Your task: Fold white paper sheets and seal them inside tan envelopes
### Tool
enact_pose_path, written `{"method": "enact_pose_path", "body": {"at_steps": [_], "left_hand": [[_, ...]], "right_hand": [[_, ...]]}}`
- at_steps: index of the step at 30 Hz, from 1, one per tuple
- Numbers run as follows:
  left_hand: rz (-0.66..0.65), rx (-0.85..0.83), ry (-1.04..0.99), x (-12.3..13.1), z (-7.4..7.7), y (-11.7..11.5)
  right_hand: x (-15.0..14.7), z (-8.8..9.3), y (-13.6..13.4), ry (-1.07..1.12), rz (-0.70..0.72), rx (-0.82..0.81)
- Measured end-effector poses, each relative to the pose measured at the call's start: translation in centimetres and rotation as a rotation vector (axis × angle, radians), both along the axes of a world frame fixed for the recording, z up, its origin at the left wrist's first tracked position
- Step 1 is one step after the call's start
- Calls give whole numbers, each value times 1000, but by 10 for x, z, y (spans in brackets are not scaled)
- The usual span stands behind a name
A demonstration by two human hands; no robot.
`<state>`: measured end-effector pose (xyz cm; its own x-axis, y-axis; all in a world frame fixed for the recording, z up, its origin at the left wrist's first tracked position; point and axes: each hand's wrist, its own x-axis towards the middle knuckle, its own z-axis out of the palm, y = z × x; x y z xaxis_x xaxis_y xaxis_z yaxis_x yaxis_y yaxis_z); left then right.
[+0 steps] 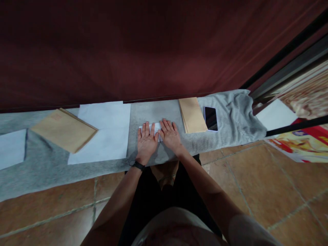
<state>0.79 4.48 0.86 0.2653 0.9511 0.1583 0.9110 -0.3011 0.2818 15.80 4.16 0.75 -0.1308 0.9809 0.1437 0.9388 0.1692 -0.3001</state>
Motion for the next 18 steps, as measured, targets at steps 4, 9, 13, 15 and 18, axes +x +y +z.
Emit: {"method": "enact_pose_path", "body": {"at_steps": [4, 9, 13, 15, 18], "left_hand": [[-11, -13, -29, -1, 1, 0], [-17, -9, -36, -1, 0, 0], [-12, -18, -45, -1, -1, 0], [-8, -16, -45, -1, -2, 0], [-12, -7, -35, -1, -3, 0]], "right_hand": [[2, -1, -9, -23, 1, 13], [3, -3, -20, -29, -7, 44], [4, -4, -27, -26, -15, 51], [6, -5, -30, -25, -13, 46], [8, -6, -37, -22, 5, 42]]}}
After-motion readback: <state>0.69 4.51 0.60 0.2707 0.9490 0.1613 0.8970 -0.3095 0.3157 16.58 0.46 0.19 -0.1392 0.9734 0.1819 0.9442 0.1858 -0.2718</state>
